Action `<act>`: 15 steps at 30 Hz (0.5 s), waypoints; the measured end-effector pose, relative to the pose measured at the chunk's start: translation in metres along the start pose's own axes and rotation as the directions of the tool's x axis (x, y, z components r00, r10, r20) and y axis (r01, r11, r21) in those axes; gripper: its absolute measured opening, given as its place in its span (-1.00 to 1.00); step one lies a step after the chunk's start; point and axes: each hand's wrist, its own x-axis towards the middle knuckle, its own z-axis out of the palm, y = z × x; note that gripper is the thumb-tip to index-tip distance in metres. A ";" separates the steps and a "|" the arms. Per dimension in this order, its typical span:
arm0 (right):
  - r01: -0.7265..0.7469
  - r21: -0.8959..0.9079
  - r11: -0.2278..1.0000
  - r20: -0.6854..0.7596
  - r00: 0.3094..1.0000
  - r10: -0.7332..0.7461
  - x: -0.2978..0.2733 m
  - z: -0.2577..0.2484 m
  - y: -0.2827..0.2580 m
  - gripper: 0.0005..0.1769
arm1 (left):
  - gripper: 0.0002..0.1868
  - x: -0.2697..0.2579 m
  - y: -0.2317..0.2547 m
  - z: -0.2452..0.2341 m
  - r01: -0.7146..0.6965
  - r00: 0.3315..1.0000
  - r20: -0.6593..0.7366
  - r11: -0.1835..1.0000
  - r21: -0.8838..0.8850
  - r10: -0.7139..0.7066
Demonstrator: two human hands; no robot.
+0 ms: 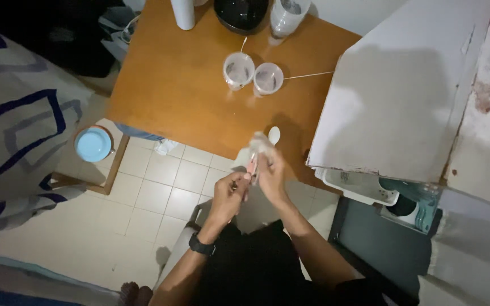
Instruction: Wiping plastic spoons, forks, and cups with a cloth and organizing them.
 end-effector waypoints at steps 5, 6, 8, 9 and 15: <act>-0.382 0.509 0.771 -0.127 0.853 0.507 0.001 0.034 -0.048 -0.54 | -0.76 0.013 0.017 -0.002 0.002 1.000 -0.020 0.999 -0.035 -0.002; -0.466 0.493 0.734 0.060 0.860 0.506 -0.004 0.029 -0.009 -0.80 | -0.76 0.019 0.015 -0.003 -0.017 1.000 -0.011 1.000 -0.026 0.016; -0.400 0.520 0.755 -0.054 0.866 0.496 0.010 0.031 0.006 -0.86 | -0.76 0.022 0.012 -0.007 0.000 1.000 0.018 1.000 -0.021 0.000; -0.332 0.536 0.776 -0.163 0.861 0.481 0.017 0.032 0.014 -0.90 | -0.76 0.023 0.010 -0.010 0.015 0.999 0.041 1.000 -0.019 -0.015; -0.245 0.647 0.722 -0.277 0.806 0.522 0.049 0.016 0.021 -0.57 | -0.72 0.032 0.026 -0.024 -0.020 0.995 -0.097 0.998 0.054 0.025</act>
